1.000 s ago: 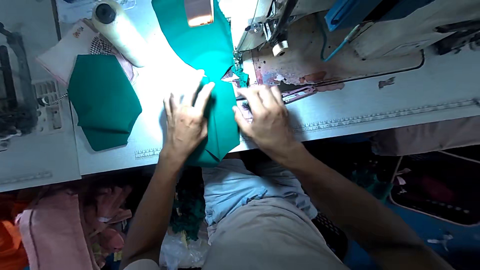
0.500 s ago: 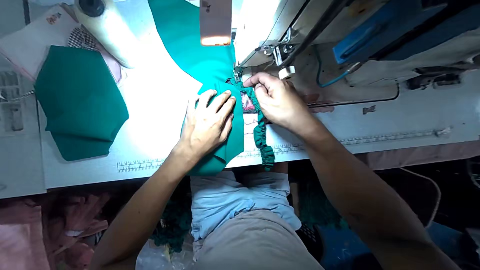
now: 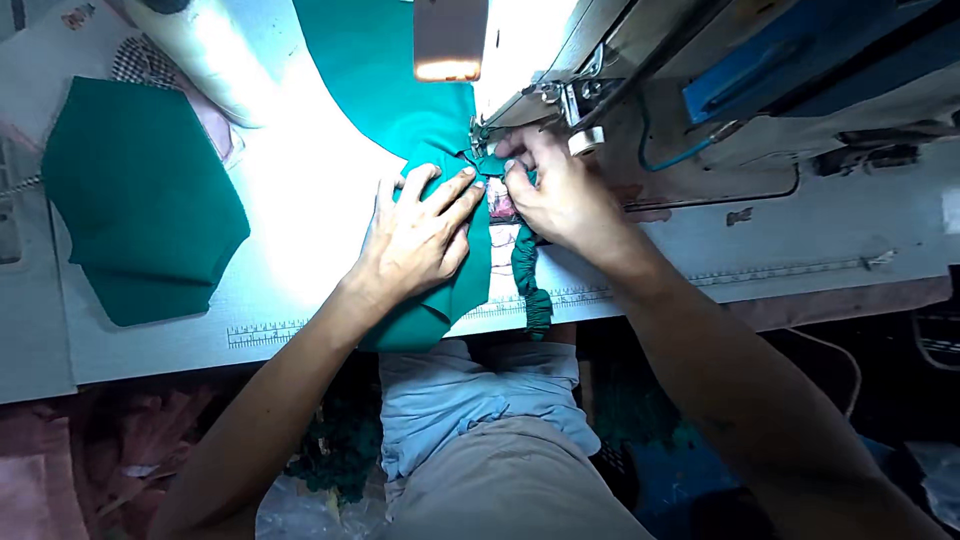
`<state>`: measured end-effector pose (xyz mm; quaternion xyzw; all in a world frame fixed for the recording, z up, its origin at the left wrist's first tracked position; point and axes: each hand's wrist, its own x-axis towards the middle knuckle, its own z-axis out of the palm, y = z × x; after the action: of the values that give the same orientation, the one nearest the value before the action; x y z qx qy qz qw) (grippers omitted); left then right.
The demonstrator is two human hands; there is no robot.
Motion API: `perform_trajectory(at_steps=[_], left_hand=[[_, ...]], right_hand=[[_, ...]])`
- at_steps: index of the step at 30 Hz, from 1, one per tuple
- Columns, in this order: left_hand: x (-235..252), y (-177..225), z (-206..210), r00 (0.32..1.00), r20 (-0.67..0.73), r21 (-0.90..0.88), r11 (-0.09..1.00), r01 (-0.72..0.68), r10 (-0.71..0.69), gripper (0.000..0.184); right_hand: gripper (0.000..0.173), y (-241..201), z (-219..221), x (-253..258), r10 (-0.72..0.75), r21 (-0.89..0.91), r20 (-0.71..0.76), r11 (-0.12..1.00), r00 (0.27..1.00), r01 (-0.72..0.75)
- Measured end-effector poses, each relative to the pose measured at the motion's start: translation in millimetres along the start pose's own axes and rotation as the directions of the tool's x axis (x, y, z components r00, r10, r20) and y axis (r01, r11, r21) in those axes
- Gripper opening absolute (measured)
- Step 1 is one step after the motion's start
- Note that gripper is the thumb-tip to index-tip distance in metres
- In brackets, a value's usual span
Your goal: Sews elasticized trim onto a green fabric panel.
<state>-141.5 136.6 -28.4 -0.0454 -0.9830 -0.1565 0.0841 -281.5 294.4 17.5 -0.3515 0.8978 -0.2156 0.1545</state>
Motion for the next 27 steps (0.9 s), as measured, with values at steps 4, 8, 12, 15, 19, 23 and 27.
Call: perform_trajectory(at_steps=[4, 8, 12, 15, 19, 23, 27], left_hand=[[2.0, -2.1, -0.6, 1.000, -0.001, -0.027, 1.000, 0.011, -0.011, 0.051], [5.4, -4.9, 0.2, 0.999, -0.003, -0.081, 0.996, 0.040, -0.040, 0.050], [7.0, -6.0, -2.7, 0.994, -0.079, -0.154, 0.986, 0.063, -0.075, 0.058], [7.1, -6.4, -4.3, 0.997, -0.061, -0.115, 0.993, 0.032, -0.039, 0.066], [6.3, -7.9, -0.9, 1.000, -0.027, -0.046, 0.999, -0.007, 0.006, 0.054], [5.6, -7.5, -2.7, 1.000, 0.006, -0.004, 1.000, 0.009, -0.009, 0.056], [5.6, -6.6, -4.2, 0.999, 0.044, 0.003, 1.000, 0.025, -0.025, 0.056]], right_hand=[[0.029, 0.3, -3.0, 5.4, 0.023, 0.095, 0.064, 0.995, 0.998, -0.029], [0.015, 0.9, -2.6, 9.1, 0.151, 0.528, 0.161, 0.822, 0.975, -0.214], [0.015, -3.2, -3.1, 2.0, 0.155, 0.606, 0.189, 0.758, 0.970, -0.240], [0.029, -7.6, 0.5, -8.4, 0.068, 0.369, 0.110, 0.923, 0.992, -0.104], [0.036, -13.7, 11.7, -26.1, -0.039, -0.001, -0.023, 0.999, 0.999, 0.039], [0.037, -17.0, 14.7, -42.9, -0.074, -0.027, -0.096, 0.997, 0.993, 0.072], [0.027, -10.0, 18.4, -46.2, -0.117, -0.078, -0.161, 0.991, 0.980, 0.105]])
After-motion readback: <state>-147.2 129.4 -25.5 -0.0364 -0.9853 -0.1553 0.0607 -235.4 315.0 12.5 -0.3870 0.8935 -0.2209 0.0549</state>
